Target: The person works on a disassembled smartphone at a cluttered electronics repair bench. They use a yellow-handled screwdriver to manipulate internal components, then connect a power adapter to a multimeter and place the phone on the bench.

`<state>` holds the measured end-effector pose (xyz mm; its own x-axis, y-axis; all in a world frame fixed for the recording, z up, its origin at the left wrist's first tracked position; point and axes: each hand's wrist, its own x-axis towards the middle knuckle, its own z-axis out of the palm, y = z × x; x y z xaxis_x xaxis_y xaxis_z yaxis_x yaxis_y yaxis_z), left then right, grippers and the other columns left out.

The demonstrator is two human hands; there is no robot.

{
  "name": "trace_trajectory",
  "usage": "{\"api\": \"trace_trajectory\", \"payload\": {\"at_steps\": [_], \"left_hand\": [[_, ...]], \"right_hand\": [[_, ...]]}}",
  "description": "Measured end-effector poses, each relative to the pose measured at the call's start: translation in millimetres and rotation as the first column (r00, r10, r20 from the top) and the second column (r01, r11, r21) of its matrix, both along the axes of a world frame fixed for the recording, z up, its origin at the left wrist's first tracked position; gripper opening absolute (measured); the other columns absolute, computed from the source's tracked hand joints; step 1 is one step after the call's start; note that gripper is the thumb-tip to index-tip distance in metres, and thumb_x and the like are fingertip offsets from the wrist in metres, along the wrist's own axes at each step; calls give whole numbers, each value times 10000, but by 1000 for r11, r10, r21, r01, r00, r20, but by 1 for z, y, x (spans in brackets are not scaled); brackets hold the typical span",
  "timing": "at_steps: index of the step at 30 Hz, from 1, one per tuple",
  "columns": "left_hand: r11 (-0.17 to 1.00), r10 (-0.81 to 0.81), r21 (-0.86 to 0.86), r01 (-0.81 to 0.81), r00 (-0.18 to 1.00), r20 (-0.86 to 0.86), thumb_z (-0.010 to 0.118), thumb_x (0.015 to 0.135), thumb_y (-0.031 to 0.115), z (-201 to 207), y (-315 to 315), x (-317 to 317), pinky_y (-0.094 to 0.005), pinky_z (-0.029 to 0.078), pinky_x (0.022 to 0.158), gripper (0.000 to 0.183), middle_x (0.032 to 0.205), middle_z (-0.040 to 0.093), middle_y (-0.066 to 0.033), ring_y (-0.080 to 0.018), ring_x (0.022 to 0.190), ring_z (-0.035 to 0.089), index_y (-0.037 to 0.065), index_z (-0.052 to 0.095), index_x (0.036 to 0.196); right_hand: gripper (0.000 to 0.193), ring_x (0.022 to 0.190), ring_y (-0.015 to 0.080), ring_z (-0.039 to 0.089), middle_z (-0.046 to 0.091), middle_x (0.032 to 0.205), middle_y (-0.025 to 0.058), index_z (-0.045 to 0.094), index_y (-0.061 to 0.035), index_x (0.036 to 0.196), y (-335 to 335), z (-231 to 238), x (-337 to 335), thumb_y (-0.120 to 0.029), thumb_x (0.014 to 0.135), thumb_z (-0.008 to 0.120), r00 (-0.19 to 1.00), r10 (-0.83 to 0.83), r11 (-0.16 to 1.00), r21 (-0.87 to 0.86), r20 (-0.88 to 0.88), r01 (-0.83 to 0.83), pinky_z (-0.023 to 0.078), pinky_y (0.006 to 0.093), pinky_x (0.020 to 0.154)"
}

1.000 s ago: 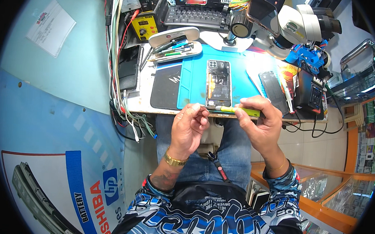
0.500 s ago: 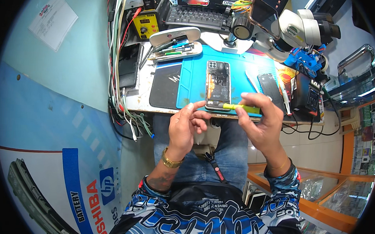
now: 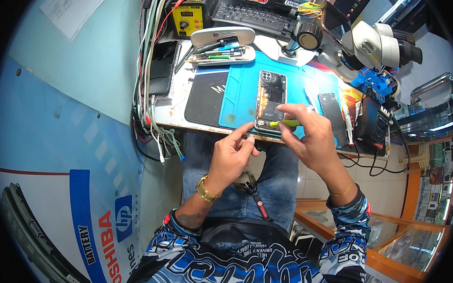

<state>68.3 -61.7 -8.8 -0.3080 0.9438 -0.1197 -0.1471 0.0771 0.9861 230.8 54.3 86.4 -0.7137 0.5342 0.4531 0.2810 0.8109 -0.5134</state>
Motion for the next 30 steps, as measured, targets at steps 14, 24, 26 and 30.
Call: {"api": "trace_trajectory", "payload": {"at_steps": [14,24,26,30], "left_hand": [[996,61,83,-42,969,-239,601,1004,76,-5,-2,12,-229,460,499,419,723,728,-36,-24,534,550,-3,597,1416],[989,71,141,-43,978,-196,601,990,45,-16,-2,12,-234,461,509,451,716,727,-34,-15,537,539,-8,570,1436],[987,72,159,-40,976,-204,601,992,45,-18,-1,12,-234,462,510,454,715,726,-36,-16,536,540,-7,563,1441],[993,67,108,-46,977,-202,635,959,51,-15,-3,12,-278,542,608,465,708,732,-105,-126,652,731,3,579,1418]], "right_hand": [[164,683,357,672,650,696,139,618,-86,1008,24,24,-36,-160,890,705,948,106,965,197,301,-171,501,465,583],[259,797,354,691,686,834,152,639,-67,1117,22,31,-27,-105,871,710,945,193,975,58,265,-215,535,440,670],[274,826,346,693,690,860,151,639,-64,1129,22,31,-28,-109,870,718,942,232,969,26,244,-245,535,440,687],[284,891,343,690,691,918,162,643,-55,1150,25,33,-29,-116,885,724,854,97,992,16,511,-122,539,441,725]]}}
